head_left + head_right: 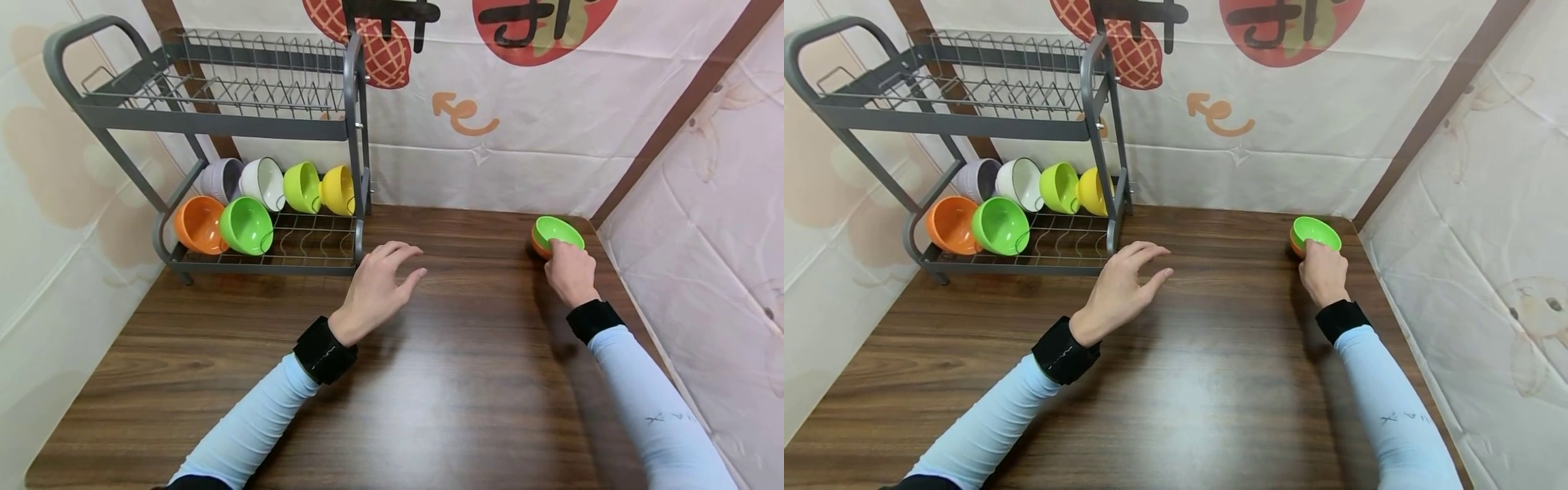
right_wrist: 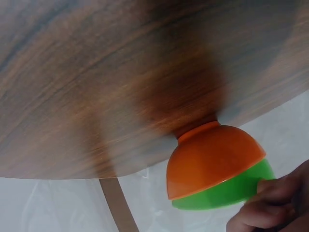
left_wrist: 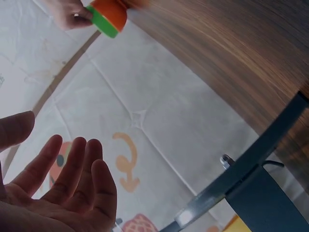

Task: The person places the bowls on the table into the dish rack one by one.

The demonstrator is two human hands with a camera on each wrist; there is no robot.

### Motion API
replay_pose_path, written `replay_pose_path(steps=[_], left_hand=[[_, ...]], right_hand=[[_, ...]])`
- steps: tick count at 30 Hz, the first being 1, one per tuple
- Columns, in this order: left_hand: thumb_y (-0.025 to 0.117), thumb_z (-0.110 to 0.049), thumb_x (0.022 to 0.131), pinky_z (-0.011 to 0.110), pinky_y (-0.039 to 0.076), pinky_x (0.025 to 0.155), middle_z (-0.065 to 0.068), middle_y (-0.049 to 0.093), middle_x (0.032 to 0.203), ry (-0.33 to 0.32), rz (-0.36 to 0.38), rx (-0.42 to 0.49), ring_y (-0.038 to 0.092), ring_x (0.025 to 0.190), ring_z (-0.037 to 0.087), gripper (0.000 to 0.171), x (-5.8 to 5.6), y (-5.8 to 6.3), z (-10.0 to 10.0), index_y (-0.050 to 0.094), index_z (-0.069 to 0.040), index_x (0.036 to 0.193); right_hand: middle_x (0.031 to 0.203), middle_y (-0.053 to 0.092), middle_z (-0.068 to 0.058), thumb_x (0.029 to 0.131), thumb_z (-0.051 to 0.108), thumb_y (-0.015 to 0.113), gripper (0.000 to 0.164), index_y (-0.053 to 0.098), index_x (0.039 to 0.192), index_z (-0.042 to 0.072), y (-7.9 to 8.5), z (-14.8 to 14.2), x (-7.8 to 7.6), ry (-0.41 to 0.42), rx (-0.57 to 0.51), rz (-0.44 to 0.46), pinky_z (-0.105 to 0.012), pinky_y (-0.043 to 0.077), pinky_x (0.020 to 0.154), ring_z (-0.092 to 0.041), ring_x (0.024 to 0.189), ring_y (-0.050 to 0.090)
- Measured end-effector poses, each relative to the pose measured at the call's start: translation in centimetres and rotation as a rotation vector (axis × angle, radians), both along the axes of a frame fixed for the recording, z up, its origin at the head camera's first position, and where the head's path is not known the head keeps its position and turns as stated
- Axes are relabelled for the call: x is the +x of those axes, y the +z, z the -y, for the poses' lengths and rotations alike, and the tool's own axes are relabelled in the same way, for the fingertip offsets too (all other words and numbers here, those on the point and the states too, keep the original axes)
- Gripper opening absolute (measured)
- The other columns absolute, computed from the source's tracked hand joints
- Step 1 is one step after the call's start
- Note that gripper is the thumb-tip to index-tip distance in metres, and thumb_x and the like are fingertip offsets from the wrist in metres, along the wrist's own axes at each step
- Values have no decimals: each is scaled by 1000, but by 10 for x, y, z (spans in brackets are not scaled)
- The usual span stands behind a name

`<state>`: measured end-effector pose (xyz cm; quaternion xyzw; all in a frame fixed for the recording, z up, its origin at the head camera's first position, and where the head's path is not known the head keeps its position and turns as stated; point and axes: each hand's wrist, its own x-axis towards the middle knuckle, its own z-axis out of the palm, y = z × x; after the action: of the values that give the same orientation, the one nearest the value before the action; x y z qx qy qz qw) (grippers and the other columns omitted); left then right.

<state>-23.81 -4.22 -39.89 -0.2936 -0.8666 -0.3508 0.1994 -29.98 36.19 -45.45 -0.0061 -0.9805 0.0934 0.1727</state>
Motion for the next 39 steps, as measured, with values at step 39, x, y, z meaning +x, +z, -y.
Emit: replay_pose_path(steps=[39], left_hand=[[81,-25,96,43,44,114,17,52,155,-73,142,-2,52,140,30,78,-18,-10,-28,41,-6,161]], right_hand=[[111,75,-23,96,-5,56,30,72,122,-3,23,103,64,185,-127,-357,-57,49,48,-45,68,67]])
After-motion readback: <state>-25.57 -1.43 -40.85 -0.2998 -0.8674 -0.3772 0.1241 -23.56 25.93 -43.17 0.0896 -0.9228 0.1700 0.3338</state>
